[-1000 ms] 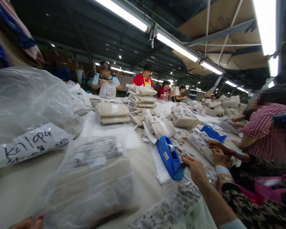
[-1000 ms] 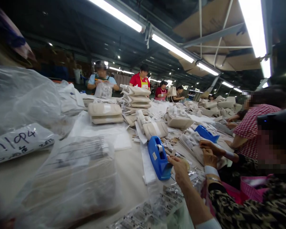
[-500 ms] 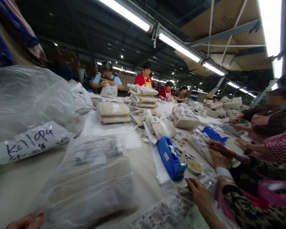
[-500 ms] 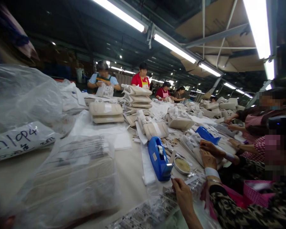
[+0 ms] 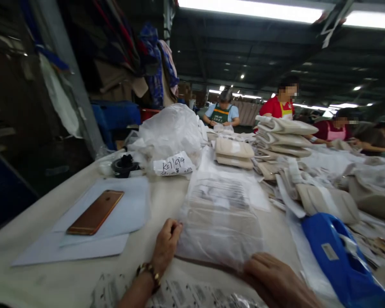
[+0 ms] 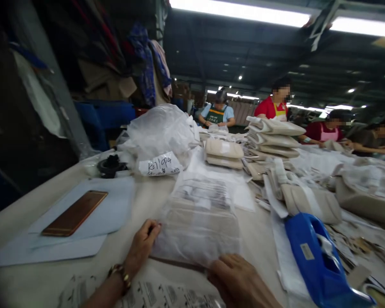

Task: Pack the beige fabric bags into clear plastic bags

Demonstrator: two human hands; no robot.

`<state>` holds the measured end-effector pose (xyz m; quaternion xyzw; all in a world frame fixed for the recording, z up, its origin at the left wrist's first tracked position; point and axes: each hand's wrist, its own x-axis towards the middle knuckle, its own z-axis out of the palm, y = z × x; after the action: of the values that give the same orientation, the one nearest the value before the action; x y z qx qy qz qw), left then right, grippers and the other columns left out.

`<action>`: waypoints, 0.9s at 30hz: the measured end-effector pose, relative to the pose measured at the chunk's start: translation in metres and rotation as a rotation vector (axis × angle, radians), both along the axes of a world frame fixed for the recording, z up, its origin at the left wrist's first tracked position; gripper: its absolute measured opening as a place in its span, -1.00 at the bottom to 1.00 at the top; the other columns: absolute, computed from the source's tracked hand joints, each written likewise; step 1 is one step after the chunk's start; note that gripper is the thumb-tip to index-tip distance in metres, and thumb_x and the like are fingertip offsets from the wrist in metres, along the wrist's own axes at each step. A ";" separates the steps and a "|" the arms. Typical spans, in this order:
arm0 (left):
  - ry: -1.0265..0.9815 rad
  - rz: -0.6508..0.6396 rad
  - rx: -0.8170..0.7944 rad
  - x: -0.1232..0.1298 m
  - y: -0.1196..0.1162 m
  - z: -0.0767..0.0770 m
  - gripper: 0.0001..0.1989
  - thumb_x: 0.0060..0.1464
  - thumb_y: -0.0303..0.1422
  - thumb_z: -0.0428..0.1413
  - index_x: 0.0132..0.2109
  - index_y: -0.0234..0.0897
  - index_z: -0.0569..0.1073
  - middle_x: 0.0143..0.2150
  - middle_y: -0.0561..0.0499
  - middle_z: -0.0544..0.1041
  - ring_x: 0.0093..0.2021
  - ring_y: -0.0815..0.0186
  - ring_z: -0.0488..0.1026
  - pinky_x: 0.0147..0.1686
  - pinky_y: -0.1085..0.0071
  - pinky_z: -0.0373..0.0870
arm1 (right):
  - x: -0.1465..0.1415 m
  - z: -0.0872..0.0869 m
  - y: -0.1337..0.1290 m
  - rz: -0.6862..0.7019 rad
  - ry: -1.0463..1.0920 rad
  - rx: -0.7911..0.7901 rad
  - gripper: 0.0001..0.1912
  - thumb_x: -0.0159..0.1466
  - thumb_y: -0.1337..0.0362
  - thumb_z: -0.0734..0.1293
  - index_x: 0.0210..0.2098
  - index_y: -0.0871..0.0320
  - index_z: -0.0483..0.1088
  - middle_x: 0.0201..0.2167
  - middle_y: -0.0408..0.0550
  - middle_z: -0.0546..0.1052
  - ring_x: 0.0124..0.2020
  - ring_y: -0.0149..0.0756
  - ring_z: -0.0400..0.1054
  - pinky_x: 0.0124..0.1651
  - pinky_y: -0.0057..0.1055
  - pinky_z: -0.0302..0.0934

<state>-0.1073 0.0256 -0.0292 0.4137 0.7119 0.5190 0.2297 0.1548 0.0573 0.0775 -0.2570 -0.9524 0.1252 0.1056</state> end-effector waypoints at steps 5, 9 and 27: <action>-0.053 -0.033 0.012 0.000 -0.001 -0.003 -0.74 -0.02 -0.12 -0.11 -0.48 -0.19 0.18 -0.55 0.15 0.18 -0.50 0.37 0.19 -0.43 0.42 0.18 | -0.106 0.011 0.030 0.119 -0.229 -0.033 -0.79 0.30 0.27 0.16 -0.39 0.16 0.36 -0.42 -0.09 0.48 -0.38 -0.37 0.35 -0.32 -0.49 0.13; -0.066 -0.049 -0.001 -0.001 0.000 -0.005 -0.74 0.01 -0.12 -0.14 -0.46 -0.19 0.18 -0.54 0.14 0.20 -0.49 0.36 0.19 -0.43 0.42 0.17 | -0.146 -0.004 0.055 0.078 -0.343 0.045 -0.80 0.26 0.29 0.18 -0.35 0.19 0.41 -0.34 0.01 0.53 -0.30 -0.30 0.39 -0.29 -0.46 0.10; -0.119 -0.026 -0.033 -0.002 0.002 -0.004 -0.80 0.00 -0.20 -0.13 -0.50 -0.18 0.16 -0.55 0.13 0.22 -0.48 0.35 0.21 -0.43 0.42 0.15 | -0.128 -0.028 0.060 -0.404 -0.141 0.192 -0.77 0.27 0.26 0.16 -0.24 0.22 0.41 -0.33 0.05 0.54 -0.26 -0.20 0.40 -0.23 -0.33 0.22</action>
<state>-0.1092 0.0275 -0.0327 0.3873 0.7000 0.5278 0.2853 0.0268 0.1175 0.0493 -0.4393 -0.8942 -0.0079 0.0855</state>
